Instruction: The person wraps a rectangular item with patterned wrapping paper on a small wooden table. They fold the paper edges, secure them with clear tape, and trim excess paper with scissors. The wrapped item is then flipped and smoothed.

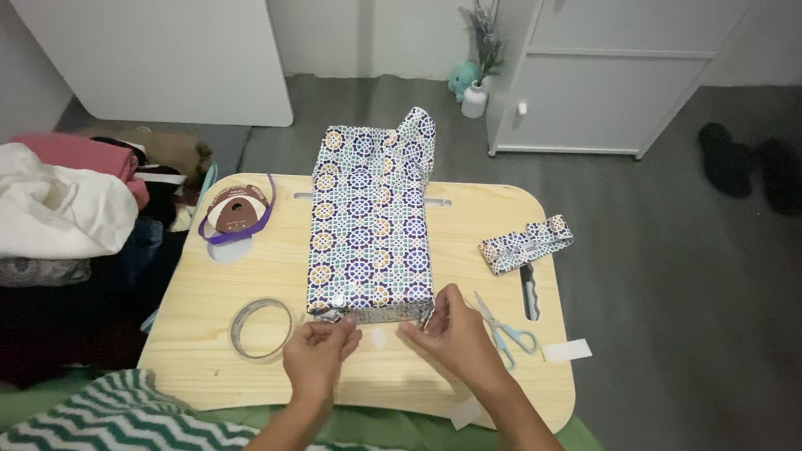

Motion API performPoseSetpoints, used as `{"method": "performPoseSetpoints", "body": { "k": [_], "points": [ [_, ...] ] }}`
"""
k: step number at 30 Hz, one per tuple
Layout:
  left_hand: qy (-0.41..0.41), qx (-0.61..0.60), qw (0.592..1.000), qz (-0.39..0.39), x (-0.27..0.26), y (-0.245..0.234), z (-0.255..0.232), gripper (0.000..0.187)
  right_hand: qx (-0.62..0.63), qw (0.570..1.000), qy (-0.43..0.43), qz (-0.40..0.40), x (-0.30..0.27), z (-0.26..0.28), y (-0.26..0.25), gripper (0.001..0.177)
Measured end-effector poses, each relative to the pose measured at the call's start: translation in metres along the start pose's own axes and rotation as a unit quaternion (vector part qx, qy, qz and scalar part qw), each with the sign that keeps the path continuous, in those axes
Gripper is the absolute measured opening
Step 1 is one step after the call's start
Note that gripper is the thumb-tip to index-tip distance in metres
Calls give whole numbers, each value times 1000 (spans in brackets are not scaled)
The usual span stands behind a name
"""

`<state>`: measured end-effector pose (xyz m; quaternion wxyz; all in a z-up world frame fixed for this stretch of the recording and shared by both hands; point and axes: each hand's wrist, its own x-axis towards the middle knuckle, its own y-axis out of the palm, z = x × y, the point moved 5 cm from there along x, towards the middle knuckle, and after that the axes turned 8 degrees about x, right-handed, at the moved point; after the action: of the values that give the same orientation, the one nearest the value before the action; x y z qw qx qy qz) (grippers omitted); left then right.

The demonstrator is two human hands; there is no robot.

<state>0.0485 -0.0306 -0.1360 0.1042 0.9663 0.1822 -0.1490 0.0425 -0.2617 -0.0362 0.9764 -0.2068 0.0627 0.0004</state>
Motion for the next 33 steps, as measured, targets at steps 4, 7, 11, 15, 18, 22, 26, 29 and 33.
{"method": "performPoseSetpoints", "body": {
  "k": [4, 7, 11, 15, 18, 22, 26, 29, 33],
  "points": [
    [-58, 16, 998, 37, -6, 10, 35, 31, -31, 999, 4, -14, 2, 0, -6, 38],
    [-191, 1, 973, 128, -17, 33, 70, 43, -45, 997, -61, -27, 0, 2, -14, 31],
    [-299, -195, 887, 292, -36, 82, 96, 47, -95, 994, -49, -6, -5, -4, -24, 23],
    [-317, -247, 867, 293, -38, 118, 106, 46, -98, 995, -2, -10, -6, -6, -30, 17],
    [-332, -335, 834, 287, -47, 136, 108, 33, -68, 997, -42, 3, -9, -7, -38, 23],
    [-341, -417, 809, 236, -52, 153, 106, 13, -78, 995, 54, -23, -12, -40, -76, 37],
    [-356, -451, 788, 218, -55, 160, 105, 11, -247, 967, 51, -17, -21, -74, -84, 44],
    [-347, -463, 780, 238, -56, 162, 105, 8, -275, 961, 21, -33, -19, -88, -76, 45],
    [-329, -446, 790, 263, -53, 166, 107, 7, -283, 956, 25, -75, -21, -110, -74, 53]
  ]
}}
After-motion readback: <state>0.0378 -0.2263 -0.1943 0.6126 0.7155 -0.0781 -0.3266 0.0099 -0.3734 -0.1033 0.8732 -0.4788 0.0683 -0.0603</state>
